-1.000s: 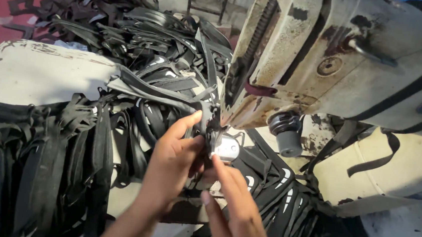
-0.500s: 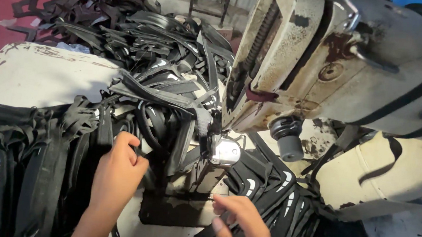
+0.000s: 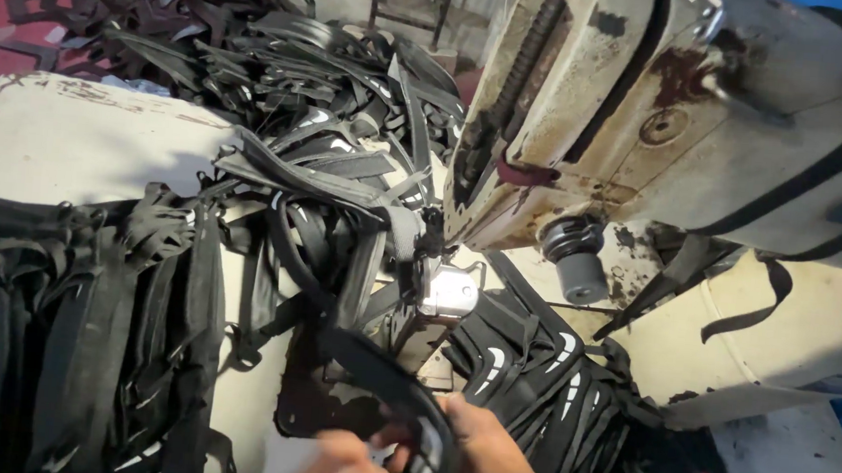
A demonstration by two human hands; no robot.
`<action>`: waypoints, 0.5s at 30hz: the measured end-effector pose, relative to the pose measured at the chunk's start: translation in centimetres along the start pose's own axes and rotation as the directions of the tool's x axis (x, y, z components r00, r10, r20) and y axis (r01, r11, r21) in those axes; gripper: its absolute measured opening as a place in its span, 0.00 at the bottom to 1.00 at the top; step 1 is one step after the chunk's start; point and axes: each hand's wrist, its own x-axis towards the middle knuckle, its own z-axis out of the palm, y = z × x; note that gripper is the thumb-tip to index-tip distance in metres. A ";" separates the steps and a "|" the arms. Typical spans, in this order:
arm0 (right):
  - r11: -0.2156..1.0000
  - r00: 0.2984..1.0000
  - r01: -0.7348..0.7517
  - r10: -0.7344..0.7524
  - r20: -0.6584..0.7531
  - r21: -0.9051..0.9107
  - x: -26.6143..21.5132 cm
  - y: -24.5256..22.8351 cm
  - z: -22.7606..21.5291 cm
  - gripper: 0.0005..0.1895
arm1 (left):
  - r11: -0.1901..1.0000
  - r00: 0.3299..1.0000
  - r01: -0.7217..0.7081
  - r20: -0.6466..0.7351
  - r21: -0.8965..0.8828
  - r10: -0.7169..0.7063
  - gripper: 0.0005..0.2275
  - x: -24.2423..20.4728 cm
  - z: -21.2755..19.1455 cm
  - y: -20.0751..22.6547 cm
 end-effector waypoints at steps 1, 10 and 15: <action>0.992 0.992 -0.112 0.108 0.068 0.052 -0.1 -0.7 0.5 0.36 | 0.981 0.989 0.065 -0.141 0.185 -0.039 0.13 -0.8 0.0 -0.2; 0.914 0.987 0.124 -0.073 0.144 -0.387 -2.7 -2.9 1.2 0.13 | -0.144 0.388 0.914 -0.718 0.378 0.578 0.04 -1.8 2.7 -2.6; 0.943 0.968 0.248 -0.234 0.090 -0.223 -2.9 -1.3 0.5 0.18 | -0.853 0.963 0.136 -0.268 0.504 -0.005 0.17 16.3 21.5 -11.2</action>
